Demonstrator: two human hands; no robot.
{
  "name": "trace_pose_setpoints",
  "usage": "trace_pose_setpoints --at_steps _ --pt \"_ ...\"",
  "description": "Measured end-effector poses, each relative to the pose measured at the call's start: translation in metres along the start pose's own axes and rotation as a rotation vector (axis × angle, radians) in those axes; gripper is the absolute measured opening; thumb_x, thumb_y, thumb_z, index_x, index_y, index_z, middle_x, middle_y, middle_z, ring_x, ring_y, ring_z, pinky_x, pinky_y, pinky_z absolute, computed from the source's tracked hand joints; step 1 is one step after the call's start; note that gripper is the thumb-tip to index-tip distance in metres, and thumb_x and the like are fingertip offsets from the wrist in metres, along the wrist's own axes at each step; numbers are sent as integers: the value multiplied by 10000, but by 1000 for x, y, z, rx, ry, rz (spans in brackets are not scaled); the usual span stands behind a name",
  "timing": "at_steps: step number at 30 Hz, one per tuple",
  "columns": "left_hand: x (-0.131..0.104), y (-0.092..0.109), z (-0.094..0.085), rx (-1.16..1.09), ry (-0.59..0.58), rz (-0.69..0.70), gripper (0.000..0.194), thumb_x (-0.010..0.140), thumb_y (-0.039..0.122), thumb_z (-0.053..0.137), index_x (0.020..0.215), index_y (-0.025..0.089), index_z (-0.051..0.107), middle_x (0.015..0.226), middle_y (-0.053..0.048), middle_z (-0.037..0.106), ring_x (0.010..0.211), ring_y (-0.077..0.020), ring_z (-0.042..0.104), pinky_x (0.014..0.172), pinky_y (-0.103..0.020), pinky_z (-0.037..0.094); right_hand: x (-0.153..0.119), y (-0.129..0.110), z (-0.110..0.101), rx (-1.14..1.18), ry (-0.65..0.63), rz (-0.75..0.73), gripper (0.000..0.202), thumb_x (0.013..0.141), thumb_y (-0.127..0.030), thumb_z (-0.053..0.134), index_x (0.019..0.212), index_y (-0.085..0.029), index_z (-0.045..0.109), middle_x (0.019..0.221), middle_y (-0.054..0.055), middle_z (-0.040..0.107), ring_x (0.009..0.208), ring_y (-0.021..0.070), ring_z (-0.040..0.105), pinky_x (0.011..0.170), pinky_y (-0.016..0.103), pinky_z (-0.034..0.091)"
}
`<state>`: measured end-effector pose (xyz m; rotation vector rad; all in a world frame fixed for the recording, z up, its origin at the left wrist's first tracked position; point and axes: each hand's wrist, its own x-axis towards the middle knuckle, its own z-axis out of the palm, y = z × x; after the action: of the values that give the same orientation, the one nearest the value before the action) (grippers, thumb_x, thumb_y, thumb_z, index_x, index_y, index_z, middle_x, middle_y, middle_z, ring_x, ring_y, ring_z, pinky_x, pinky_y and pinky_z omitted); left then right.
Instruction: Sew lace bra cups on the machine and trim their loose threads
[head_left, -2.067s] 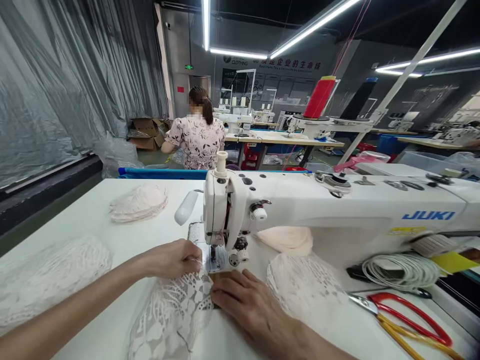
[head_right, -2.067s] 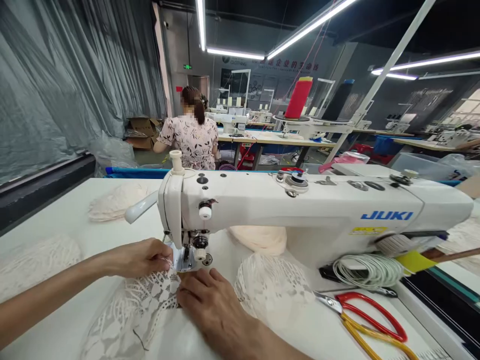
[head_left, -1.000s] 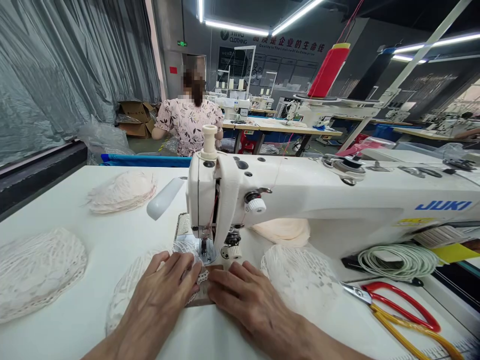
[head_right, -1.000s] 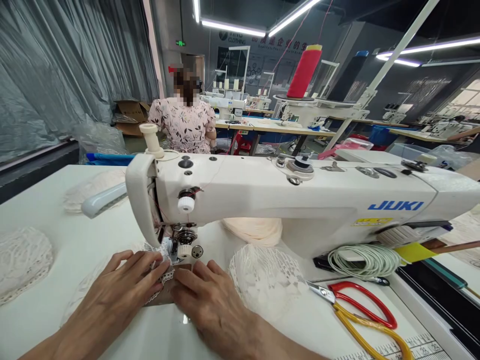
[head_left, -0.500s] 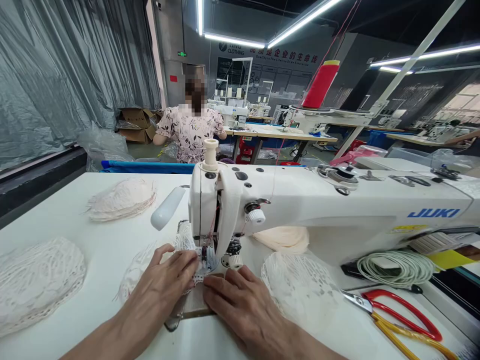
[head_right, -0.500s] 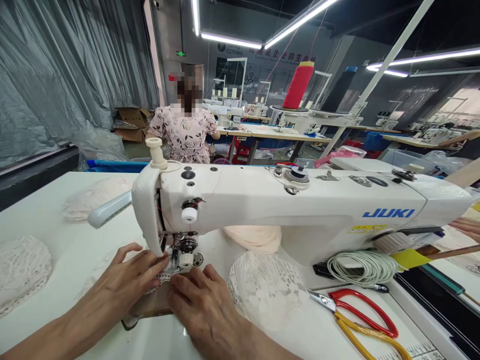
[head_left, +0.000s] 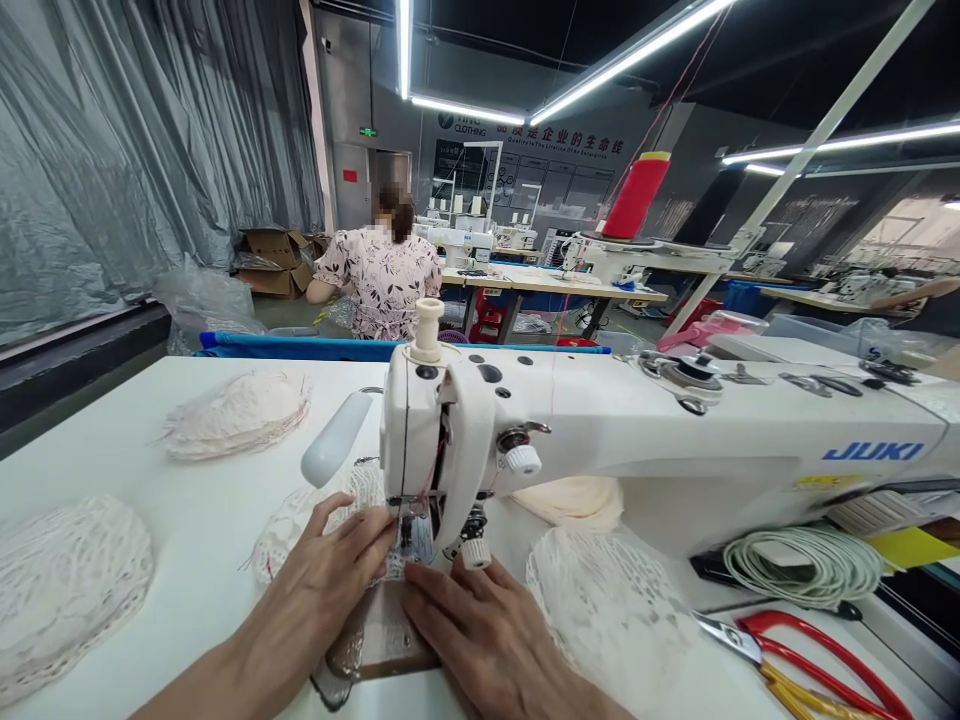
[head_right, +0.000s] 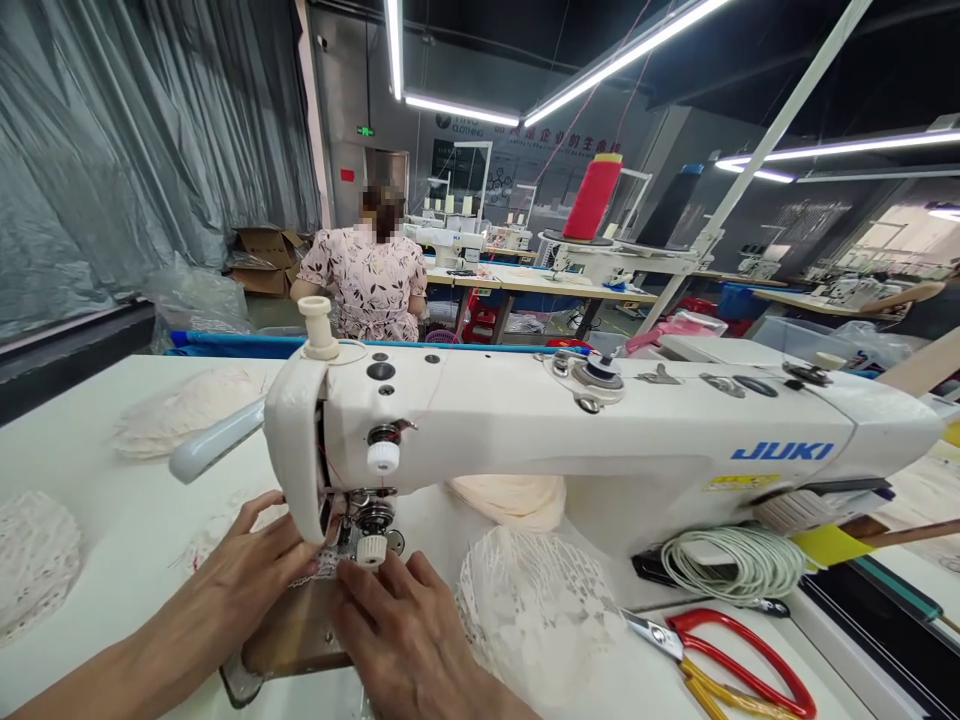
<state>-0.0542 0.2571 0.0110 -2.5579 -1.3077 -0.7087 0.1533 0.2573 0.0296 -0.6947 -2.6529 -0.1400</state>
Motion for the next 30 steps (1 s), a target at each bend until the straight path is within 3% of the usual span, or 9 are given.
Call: trace_pose_setpoints --at_steps 6,11,30 --pt "-5 14 -3 -90 97 87 382 907 6 256 1031 189 567 997 -28 647 860 -140 574 860 -334 305 -2 -1 -2 35 66 -25 207 883 -133 457 1030 -168 599 1125 28 638 752 162 524 600 309 375" --pt "-6 16 -3 -155 90 55 384 900 -7 256 987 185 577 972 -15 642 827 -129 585 869 -352 288 -3 -2 -4 51 68 -13 165 887 -176 492 1016 -170 593 1054 32 659 765 160 523 620 311 364" --pt "-9 19 -4 -154 18 -1 416 933 16 204 1102 187 543 1030 -35 631 915 -147 573 910 -375 297 -4 -1 -1 111 39 -11 199 847 -90 489 1011 -154 582 1089 25 645 784 169 520 644 320 368"
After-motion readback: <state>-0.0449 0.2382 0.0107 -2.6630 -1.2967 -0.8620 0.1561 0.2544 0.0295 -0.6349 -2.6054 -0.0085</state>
